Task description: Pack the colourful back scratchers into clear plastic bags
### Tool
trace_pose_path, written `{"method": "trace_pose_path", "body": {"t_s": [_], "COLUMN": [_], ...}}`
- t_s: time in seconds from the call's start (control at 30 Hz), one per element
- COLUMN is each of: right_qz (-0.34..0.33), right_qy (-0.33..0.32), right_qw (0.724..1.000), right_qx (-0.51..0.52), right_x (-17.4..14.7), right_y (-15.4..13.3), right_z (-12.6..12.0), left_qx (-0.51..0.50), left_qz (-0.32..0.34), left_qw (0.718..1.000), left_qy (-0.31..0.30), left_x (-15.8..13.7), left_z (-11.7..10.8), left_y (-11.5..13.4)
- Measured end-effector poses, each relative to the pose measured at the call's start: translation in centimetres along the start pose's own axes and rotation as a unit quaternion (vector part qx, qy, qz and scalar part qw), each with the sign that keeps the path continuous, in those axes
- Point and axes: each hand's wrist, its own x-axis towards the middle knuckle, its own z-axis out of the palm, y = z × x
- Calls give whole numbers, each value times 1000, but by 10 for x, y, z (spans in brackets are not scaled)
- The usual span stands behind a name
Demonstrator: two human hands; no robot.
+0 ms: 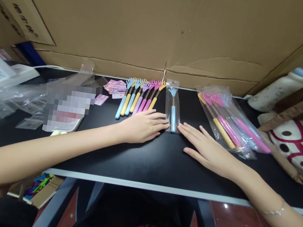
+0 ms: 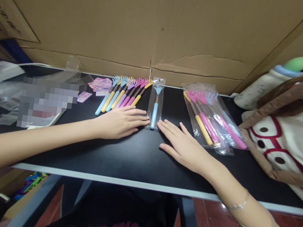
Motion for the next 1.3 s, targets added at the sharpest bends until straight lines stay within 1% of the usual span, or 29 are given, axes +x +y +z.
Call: {"method": "trace_pose_path", "body": {"t_s": [0.1, 0.2, 0.37, 0.5, 0.6, 0.7, 0.83, 0.93, 1.0, 1.07, 1.13, 1.23, 1.3], "right_qz": [0, -3, -3, -4, -1, -1, -6, -6, -8, -11, -14, -19, -19], "right_qy": [10, 30, 68, 53, 47, 47, 42, 40, 40, 43, 47, 49, 46], "right_qw": [1000, 999, 997, 997, 998, 998, 999, 999, 999, 999, 999, 999, 999], "right_qx": [-5, -21, -47, -46, -44, -40, -28, -23, -23, -23, -19, -13, -18], "right_x": [1, 3, 11, 14, 14, 13, 13, 13, 13, 14, 15, 17, 18], "right_y": [-1, -3, -6, -7, -7, -6, -4, -4, -4, -5, -6, -7, -8], "right_z": [-2, -6, -11, -13, -11, -9, -7, -7, -7, -8, -9, -11, -11], "left_qx": [-15, -10, 22, 47, 86, 128, 167, 173, 165, 149, 122, 68, 36], "left_qz": [-16, -17, -29, -37, -37, -23, 18, 43, 43, 28, -1, -83, -150], "left_qw": [999, 999, 999, 998, 996, 991, 986, 984, 985, 988, 992, 994, 987], "left_qy": [32, 44, 23, -3, -9, -6, -6, -6, -8, -8, -5, -8, -32], "left_x": [-2, -1, 7, 16, 24, 32, 37, 38, 38, 38, 37, 34, 32], "left_z": [0, -1, -4, -9, -13, -16, -19, -19, -17, -15, -12, -13, -17], "left_y": [-1, -1, 0, 3, 7, 11, 13, 11, 9, 6, 3, 1, 0]}}
